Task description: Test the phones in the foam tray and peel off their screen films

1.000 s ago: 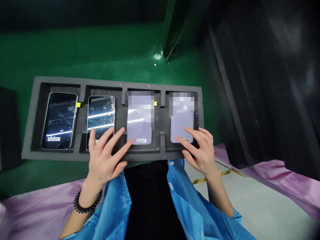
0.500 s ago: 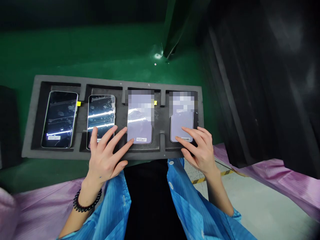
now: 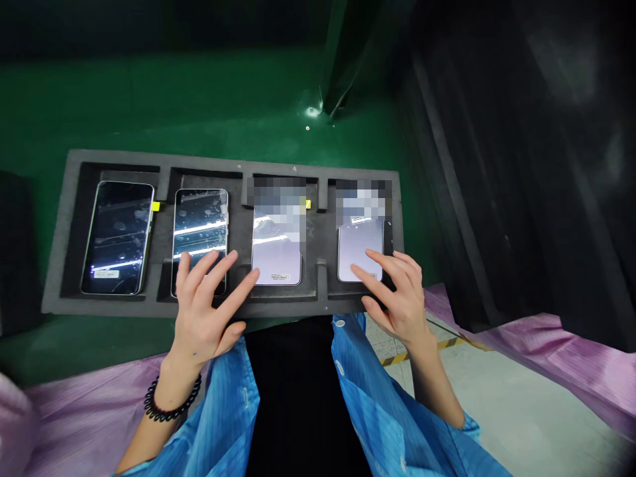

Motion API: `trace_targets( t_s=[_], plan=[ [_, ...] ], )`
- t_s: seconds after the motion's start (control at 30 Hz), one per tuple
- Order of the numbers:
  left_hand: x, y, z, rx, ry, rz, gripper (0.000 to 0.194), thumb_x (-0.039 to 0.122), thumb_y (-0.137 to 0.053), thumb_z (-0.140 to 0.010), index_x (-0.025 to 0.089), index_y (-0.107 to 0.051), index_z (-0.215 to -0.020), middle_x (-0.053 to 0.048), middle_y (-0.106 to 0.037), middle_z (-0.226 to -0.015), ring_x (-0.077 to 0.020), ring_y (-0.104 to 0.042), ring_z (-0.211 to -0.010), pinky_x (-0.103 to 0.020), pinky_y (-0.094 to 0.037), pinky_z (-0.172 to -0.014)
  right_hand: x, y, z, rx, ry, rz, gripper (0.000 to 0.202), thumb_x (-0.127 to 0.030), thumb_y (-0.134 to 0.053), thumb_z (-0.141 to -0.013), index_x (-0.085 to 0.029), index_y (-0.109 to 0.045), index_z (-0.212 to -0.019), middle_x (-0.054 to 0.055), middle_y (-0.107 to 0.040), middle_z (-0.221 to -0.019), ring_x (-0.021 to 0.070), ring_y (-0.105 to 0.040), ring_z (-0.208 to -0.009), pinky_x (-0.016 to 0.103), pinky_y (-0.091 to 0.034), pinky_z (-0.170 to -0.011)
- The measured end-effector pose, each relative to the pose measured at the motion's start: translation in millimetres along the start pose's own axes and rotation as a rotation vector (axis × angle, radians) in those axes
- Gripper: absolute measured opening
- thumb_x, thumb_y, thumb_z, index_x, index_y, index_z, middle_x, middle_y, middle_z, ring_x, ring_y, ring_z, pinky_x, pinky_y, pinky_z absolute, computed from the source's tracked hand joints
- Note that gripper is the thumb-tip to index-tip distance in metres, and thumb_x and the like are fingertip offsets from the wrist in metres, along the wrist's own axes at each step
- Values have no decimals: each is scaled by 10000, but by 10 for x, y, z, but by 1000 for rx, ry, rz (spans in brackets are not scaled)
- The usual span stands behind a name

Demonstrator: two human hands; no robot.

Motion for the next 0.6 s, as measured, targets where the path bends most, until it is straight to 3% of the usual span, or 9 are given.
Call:
trace_targets(
  t_s=[0.1,0.27,0.6],
  plan=[
    [15,-42,5,-50,-44,-27,545,477,-248,-1078,295,-449,-1550,-36,-316,-1684,-309,-292,-1555,-604,-102,-1314,0,-2,-4,-11,-8,10,449,-276,-502,-1009,-304,-528,-1456,94,-635,-1405,277,-596,-1182,512,-456,-1072],
    [-49,27,50,21,55,43,585,507,-201,-1066,306,-422,-1569,-27,-319,-1681,-322,-357,-1521,-579,-219,-1311,30,30,8,48,-32,-60,634,-325,-511,-1007,-217,-308,-1598,147,-630,-1398,278,-594,-1215,521,-457,-1083],
    [-57,6,86,-33,78,40,595,540,-198,-1053,343,-391,-1580,10,-279,-1696,-343,-335,-1525,-621,-203,-1316,42,3,25,20,-71,-63,660,-329,-507,-999,-245,-270,-1610,124,-629,-1424,287,-590,-1266,537,-462,-1095]
  ],
)
Point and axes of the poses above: each hand's wrist, its own z-axis away from the middle knuckle, its own y-axis out of the back of the hand, x = y × z, the point moved 7 cm from there along -z, towards the middle knuckle
